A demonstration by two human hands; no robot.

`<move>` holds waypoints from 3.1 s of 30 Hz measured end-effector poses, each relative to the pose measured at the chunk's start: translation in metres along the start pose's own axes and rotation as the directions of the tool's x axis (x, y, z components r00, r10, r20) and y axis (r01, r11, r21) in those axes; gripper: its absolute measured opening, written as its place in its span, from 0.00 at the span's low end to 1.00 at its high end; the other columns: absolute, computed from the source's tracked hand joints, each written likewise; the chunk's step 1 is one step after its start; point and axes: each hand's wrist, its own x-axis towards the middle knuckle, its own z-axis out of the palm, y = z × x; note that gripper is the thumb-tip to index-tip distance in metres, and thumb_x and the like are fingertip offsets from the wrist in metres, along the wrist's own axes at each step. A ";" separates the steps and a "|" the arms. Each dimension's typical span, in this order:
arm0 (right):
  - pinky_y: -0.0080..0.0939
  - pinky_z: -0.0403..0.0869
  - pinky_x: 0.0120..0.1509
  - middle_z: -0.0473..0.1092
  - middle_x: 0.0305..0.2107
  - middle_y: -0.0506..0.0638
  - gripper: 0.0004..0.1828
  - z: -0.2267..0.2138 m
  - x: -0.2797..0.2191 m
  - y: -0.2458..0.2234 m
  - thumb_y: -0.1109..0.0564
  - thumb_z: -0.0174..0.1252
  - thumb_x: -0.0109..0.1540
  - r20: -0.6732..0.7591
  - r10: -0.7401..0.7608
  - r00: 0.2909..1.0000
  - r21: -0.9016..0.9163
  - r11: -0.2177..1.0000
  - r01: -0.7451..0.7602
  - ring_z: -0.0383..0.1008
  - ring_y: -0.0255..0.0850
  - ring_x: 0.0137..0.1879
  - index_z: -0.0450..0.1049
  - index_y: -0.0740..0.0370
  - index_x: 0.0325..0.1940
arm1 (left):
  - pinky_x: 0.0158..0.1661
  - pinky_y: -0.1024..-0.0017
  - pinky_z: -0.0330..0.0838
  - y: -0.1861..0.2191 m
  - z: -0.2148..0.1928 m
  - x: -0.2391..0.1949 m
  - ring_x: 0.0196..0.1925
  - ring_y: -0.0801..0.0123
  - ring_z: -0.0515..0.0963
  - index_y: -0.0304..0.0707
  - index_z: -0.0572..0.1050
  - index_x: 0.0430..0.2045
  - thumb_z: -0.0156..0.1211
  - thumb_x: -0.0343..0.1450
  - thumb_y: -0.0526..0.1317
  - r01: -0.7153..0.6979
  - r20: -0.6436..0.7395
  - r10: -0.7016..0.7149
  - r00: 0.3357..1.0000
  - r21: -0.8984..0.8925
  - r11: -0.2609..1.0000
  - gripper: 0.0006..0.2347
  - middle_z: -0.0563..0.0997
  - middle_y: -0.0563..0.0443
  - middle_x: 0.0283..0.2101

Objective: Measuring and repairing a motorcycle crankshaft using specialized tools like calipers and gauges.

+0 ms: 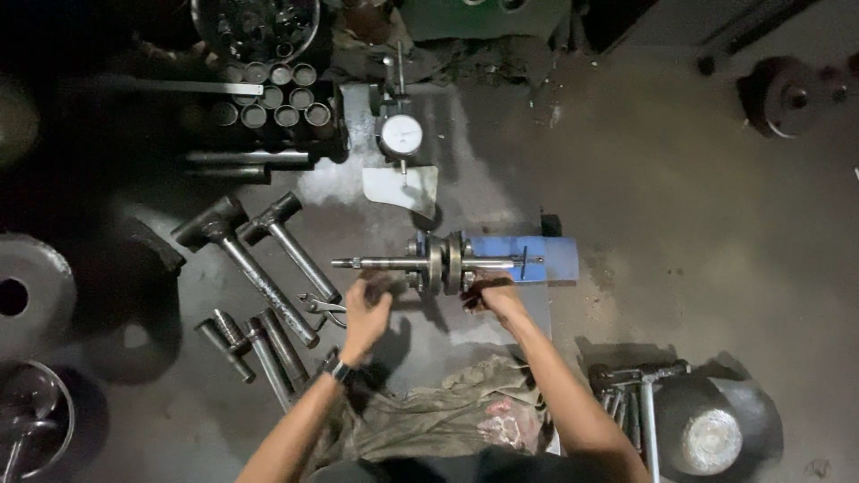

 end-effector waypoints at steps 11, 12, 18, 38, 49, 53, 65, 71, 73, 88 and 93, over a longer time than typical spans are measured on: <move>0.42 0.75 0.28 0.80 0.27 0.59 0.16 0.010 -0.019 -0.006 0.61 0.49 0.64 0.018 -0.008 1.000 -0.151 0.988 0.010 0.80 0.44 0.26 0.80 0.75 0.33 | 0.63 0.40 0.59 0.075 -0.032 0.189 0.70 0.46 0.62 0.32 0.62 0.65 0.61 0.62 0.32 -0.478 0.418 0.298 0.858 0.863 0.163 0.31 0.66 0.37 0.67; 0.43 0.74 0.28 0.80 0.26 0.59 0.16 0.010 -0.022 -0.009 0.58 0.51 0.65 -0.004 -0.003 1.000 -0.136 0.991 0.003 0.80 0.44 0.26 0.79 0.75 0.34 | 0.62 0.38 0.58 0.072 -0.027 0.198 0.71 0.47 0.62 0.33 0.61 0.66 0.59 0.63 0.31 -0.481 0.440 0.263 0.859 0.869 0.116 0.32 0.66 0.38 0.67; 0.38 0.76 0.32 0.81 0.25 0.57 0.16 -0.005 -0.005 0.023 0.55 0.57 0.64 -0.057 0.033 0.998 -0.392 0.918 -0.053 0.80 0.40 0.28 0.82 0.72 0.34 | 0.63 0.41 0.61 0.065 -0.034 0.216 0.65 0.42 0.66 0.32 0.55 0.70 0.67 0.62 0.31 -0.480 0.481 0.022 0.877 0.872 0.099 0.38 0.69 0.30 0.61; 0.45 0.79 0.44 0.77 0.40 0.51 0.13 0.023 0.112 0.064 0.51 0.56 0.67 -0.124 -0.080 0.989 0.648 0.749 0.142 0.78 0.42 0.42 0.77 0.60 0.49 | 0.63 0.41 0.57 0.125 -0.051 0.027 0.66 0.36 0.64 0.31 0.59 0.63 0.69 0.55 0.33 -0.376 0.353 0.140 0.925 0.800 0.467 0.39 0.66 0.27 0.64; 0.42 0.66 0.31 0.70 0.32 0.50 0.12 0.026 0.059 0.016 0.47 0.59 0.69 -0.287 0.046 0.957 0.498 0.861 0.108 0.67 0.39 0.32 0.77 0.57 0.45 | 0.70 0.59 0.62 0.145 0.026 -0.011 0.74 0.60 0.64 0.40 0.60 0.70 0.62 0.73 0.44 0.022 0.067 0.001 0.998 -0.347 0.938 0.29 0.63 0.43 0.73; 0.43 0.75 0.35 0.77 0.33 0.54 0.13 0.013 0.121 0.060 0.48 0.63 0.62 -0.295 0.115 0.948 0.583 0.808 0.083 0.76 0.43 0.33 0.79 0.60 0.39 | 0.63 0.62 0.68 0.134 0.034 -0.003 0.67 0.66 0.71 0.40 0.66 0.65 0.59 0.72 0.45 0.218 0.035 -0.232 0.972 -0.502 0.837 0.25 0.71 0.50 0.67; 0.52 0.78 0.38 0.75 0.30 0.62 0.22 -0.053 -0.035 -0.054 0.53 0.64 0.59 -0.365 -0.488 0.793 -0.769 0.639 0.039 0.80 0.57 0.36 0.70 0.65 0.53 | 0.53 0.70 0.71 0.125 0.044 -0.006 0.51 0.72 0.77 0.34 0.75 0.59 0.58 0.75 0.48 0.165 -0.041 -0.239 0.970 -0.609 0.776 0.21 0.80 0.53 0.54; 0.61 0.72 0.64 0.70 0.57 0.58 0.25 -0.075 0.010 -0.003 0.61 0.64 0.53 -0.078 -0.701 0.708 -0.950 0.269 0.161 0.70 0.57 0.61 0.78 0.48 0.55 | 0.49 0.68 0.70 0.130 0.042 -0.002 0.48 0.69 0.75 0.32 0.77 0.61 0.59 0.77 0.47 0.136 -0.034 -0.214 0.976 -0.671 0.729 0.21 0.79 0.50 0.51; 0.65 0.66 0.72 0.66 0.63 0.54 0.28 -0.061 -0.010 -0.023 0.59 0.68 0.49 -0.038 -0.652 0.757 -0.992 0.119 0.052 0.64 0.55 0.70 0.77 0.44 0.54 | 0.52 0.68 0.73 0.140 0.041 -0.002 0.51 0.69 0.78 0.33 0.76 0.57 0.59 0.74 0.48 0.163 -0.034 -0.248 0.968 -0.668 0.726 0.21 0.81 0.51 0.54; 0.70 0.48 0.76 0.55 0.68 0.59 0.42 0.027 -0.005 -0.084 0.47 0.67 0.50 0.397 -0.340 0.853 -0.916 -0.094 0.389 0.47 0.60 0.74 0.65 0.54 0.68 | 0.44 0.70 0.76 0.088 0.045 0.000 0.44 0.70 0.80 0.28 0.78 0.51 0.60 0.77 0.43 0.147 -0.073 -0.233 0.970 -0.584 0.798 0.15 0.83 0.49 0.45; 0.66 0.55 0.77 0.59 0.66 0.61 0.37 0.025 -0.002 -0.079 0.48 0.66 0.53 0.435 -0.437 0.787 -0.887 -0.056 0.459 0.54 0.61 0.73 0.68 0.59 0.65 | 0.37 0.75 0.72 0.103 0.044 -0.002 0.37 0.76 0.76 0.32 0.79 0.49 0.60 0.77 0.44 0.169 -0.115 -0.274 0.955 -0.550 0.818 0.14 0.80 0.55 0.38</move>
